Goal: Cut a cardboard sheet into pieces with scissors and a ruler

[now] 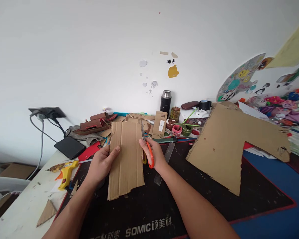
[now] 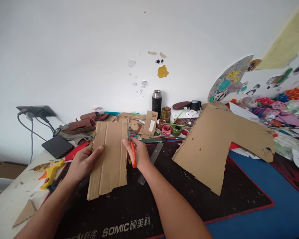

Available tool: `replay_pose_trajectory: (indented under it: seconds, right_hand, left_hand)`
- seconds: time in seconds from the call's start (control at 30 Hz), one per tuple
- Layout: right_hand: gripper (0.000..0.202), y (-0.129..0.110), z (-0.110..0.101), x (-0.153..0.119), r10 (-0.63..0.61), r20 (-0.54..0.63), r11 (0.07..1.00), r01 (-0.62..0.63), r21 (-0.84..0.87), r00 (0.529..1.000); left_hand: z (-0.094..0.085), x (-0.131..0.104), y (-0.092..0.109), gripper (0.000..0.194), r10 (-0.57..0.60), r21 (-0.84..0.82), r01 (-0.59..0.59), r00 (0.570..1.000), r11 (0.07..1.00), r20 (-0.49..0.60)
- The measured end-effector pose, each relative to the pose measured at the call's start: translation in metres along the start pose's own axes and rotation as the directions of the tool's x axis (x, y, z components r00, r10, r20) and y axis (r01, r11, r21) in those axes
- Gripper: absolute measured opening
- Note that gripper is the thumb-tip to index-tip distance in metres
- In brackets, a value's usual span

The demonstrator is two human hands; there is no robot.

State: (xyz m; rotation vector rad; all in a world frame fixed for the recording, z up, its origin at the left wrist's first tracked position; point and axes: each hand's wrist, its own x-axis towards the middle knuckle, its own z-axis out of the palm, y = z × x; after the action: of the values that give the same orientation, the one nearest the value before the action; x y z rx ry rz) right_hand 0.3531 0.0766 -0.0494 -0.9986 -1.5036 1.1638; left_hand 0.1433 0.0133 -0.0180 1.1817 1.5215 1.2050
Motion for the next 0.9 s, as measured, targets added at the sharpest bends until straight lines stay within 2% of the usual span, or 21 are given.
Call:
replay_pose_trajectory:
  seconds: [0.07, 0.43, 0.7, 0.9]
  right_hand:
    - [0.057, -0.001, 0.000, 0.000, 0.005, 0.008, 1.000, -0.005, 0.005, 1.000]
    - [0.055, -0.001, 0.001, -0.002, 0.027, 0.001, 0.998, -0.027, 0.059, 1.000]
    - [0.055, 0.005, 0.003, -0.001, 0.032, -0.047, 0.999, -0.031, 0.025, 0.998]
    - [0.057, 0.002, 0.003, -0.001, 0.035, -0.077, 0.999, -0.035, -0.003, 0.996]
  left_hand:
    - [-0.001, 0.000, -0.001, 0.060, -0.007, -0.009, 0.007, 1.000, 1.000, 0.004]
    - [-0.006, -0.001, 0.003, 0.057, -0.050, -0.068, 0.062, 0.984, 0.996, 0.169]
    - [0.000, -0.001, -0.004, 0.057, -0.039, -0.072, 0.051, 0.986, 0.996, 0.163]
    - [0.008, -0.005, 0.001, 0.059, -0.049, -0.101, 0.063, 0.989, 0.993, 0.140]
